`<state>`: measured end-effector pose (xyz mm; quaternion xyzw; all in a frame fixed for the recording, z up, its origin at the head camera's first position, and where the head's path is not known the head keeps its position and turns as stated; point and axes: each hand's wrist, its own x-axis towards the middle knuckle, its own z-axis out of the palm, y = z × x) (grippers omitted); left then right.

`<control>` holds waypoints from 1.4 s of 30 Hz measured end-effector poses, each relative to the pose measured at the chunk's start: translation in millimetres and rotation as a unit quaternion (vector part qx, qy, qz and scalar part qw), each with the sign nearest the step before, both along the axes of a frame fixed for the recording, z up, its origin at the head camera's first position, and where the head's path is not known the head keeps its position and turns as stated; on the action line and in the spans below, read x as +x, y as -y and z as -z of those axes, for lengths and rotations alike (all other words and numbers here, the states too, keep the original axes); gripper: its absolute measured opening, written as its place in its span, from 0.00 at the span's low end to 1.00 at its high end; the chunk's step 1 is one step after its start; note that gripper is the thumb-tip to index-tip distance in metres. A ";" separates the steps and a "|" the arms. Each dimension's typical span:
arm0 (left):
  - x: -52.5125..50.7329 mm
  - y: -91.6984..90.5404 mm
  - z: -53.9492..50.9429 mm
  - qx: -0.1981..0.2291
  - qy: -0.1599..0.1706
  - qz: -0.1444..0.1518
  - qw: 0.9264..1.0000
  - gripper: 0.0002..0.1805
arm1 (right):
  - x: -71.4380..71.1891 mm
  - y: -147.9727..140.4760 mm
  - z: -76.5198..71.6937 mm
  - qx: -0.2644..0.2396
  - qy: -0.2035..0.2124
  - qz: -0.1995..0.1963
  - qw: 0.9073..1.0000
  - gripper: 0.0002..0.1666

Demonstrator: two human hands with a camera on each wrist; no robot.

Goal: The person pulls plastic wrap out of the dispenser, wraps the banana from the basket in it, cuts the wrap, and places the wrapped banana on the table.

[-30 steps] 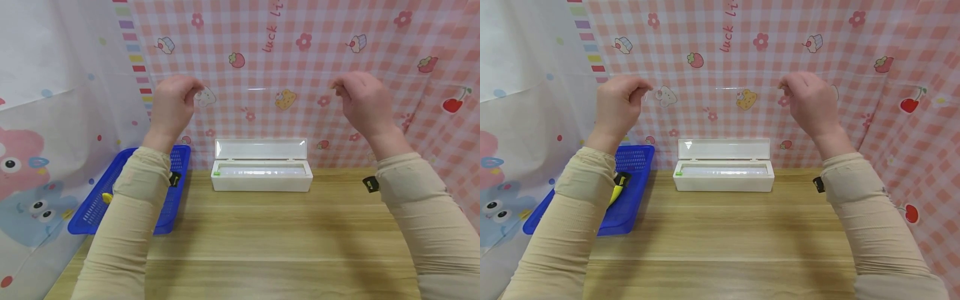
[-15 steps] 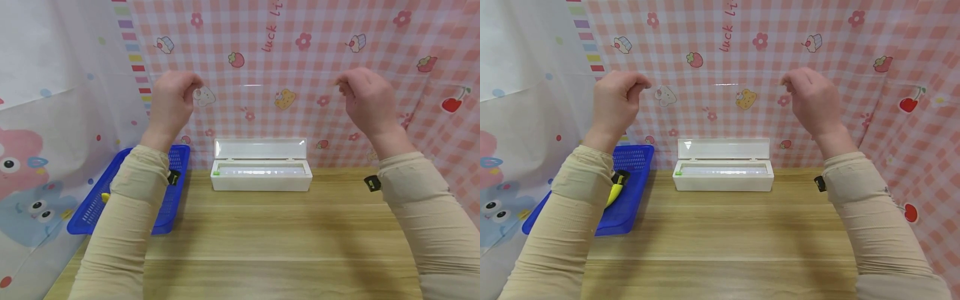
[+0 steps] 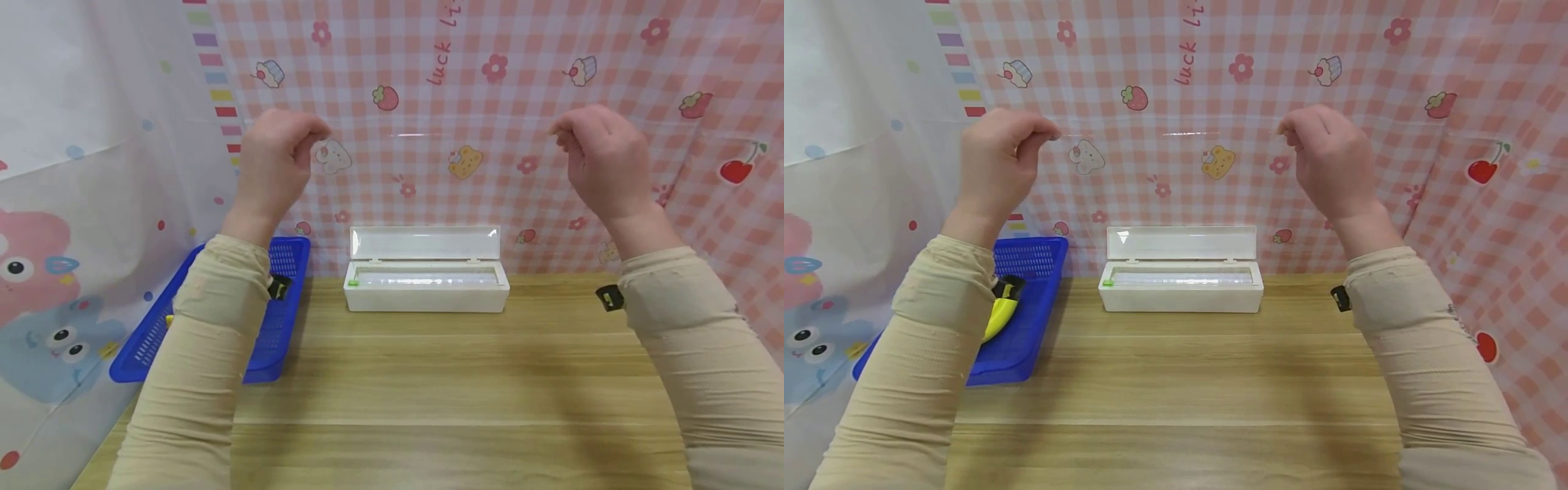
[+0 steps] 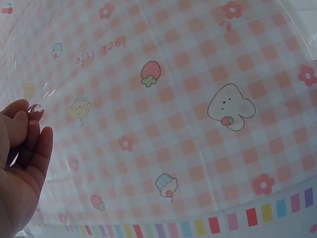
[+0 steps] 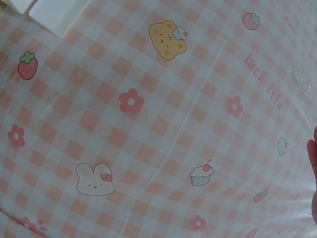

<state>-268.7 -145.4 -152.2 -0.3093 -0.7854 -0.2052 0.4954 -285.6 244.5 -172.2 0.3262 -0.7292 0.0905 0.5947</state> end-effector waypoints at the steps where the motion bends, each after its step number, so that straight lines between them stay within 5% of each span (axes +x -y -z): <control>1: -0.8 0.6 0.0 0.001 -0.008 0.005 1.000 0.08 | 0.4 0.0 -0.4 0.000 0.000 0.001 1.000 0.01; 16: 4.6 3.6 -5.3 -0.012 -0.055 0.028 0.998 0.06 | 5.7 0.9 -3.0 -0.018 -0.007 -0.008 1.000 0.02; 42: 29.9 5.2 -6.7 -0.029 -0.042 0.032 0.998 0.05 | 19.8 -1.2 -0.6 -0.049 -0.004 -0.027 0.998 0.07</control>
